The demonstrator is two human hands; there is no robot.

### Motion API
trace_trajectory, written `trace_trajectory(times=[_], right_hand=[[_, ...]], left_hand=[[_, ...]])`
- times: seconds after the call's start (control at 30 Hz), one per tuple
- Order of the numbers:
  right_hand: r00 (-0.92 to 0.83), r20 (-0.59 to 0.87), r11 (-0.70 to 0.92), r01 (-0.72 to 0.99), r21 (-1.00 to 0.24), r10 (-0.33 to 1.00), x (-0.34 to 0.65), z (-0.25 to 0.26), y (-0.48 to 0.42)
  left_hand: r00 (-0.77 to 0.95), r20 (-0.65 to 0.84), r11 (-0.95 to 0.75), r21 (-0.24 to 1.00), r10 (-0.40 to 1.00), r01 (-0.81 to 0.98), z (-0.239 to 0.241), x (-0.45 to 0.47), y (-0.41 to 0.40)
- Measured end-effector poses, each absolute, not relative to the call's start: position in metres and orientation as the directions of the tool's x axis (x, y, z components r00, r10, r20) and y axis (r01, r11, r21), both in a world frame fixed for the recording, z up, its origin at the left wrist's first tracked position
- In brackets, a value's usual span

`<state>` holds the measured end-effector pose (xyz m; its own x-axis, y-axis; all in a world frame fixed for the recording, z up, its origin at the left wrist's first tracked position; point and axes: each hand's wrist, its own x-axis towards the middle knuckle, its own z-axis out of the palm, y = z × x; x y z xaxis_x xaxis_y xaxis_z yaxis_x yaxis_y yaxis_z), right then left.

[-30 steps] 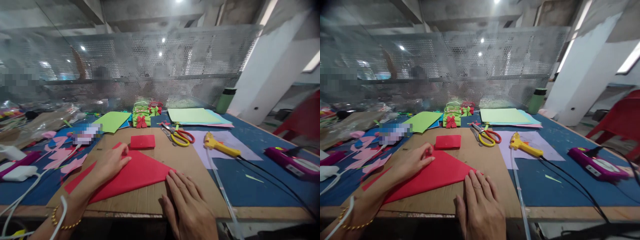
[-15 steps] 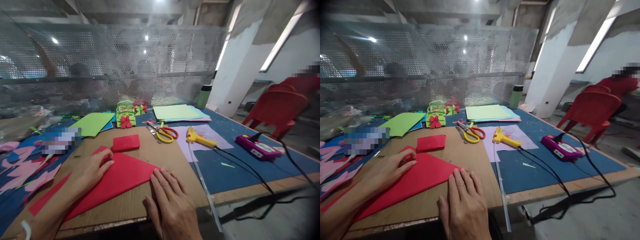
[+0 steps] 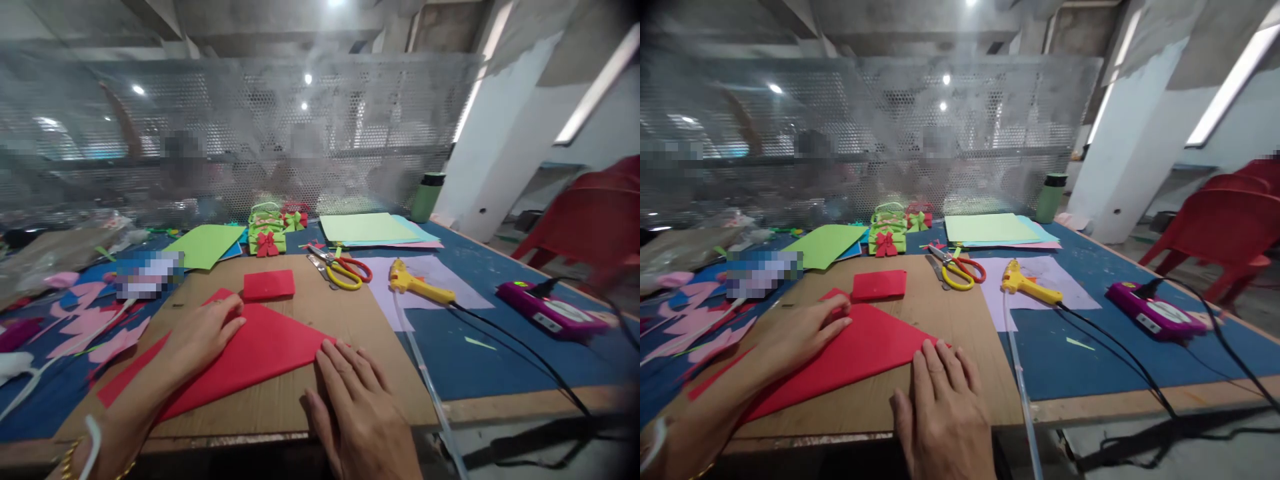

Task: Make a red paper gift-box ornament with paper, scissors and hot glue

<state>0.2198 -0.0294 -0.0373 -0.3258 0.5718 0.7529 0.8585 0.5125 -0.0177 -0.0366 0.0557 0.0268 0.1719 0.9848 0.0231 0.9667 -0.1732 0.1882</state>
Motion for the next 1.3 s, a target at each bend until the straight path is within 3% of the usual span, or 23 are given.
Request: trace_trajectory(times=[0.33, 0.53, 0.8, 0.97, 1.1, 1.3], right_hand=[[-0.531, 0.454, 0.454, 0.847, 0.275, 0.715, 0.211, -0.002, -0.005], [-0.643, 0.371, 0.492, 0.758, 0.427, 0.67, 0.205, 0.01, 0.0], [-0.691, 0.319, 0.536, 0.712, 0.454, 0.648, 0.208, 0.019, 0.009], [-0.801, 0.36, 0.57, 0.596, 0.566, 0.479, 0.214, 0.016, -0.019], [-0.806, 0.381, 0.632, 0.592, 0.499, 0.454, 0.222, 0.017, -0.062], [-0.78, 0.232, 0.768, 0.62, 0.161, 0.581, 0.22, 0.044, -0.05]], left_hand=[[0.174, 0.115, -0.188, 0.135, 0.978, 0.973, 0.022, -0.038, 0.055], [0.195, 0.158, -0.211, 0.092, 0.968, 0.973, 0.019, -0.039, 0.053], [0.304, 0.186, -0.306, -0.015, 0.935, 0.952, 0.033, -0.024, 0.036], [0.373, 0.201, -0.369, -0.062, 0.906, 0.928, 0.039, -0.011, 0.012], [0.438, 0.239, -0.434, -0.071, 0.867, 0.898, 0.028, -0.006, -0.009], [0.456, 0.368, -0.461, -0.08, 0.81, 0.884, 0.008, -0.011, -0.02]])
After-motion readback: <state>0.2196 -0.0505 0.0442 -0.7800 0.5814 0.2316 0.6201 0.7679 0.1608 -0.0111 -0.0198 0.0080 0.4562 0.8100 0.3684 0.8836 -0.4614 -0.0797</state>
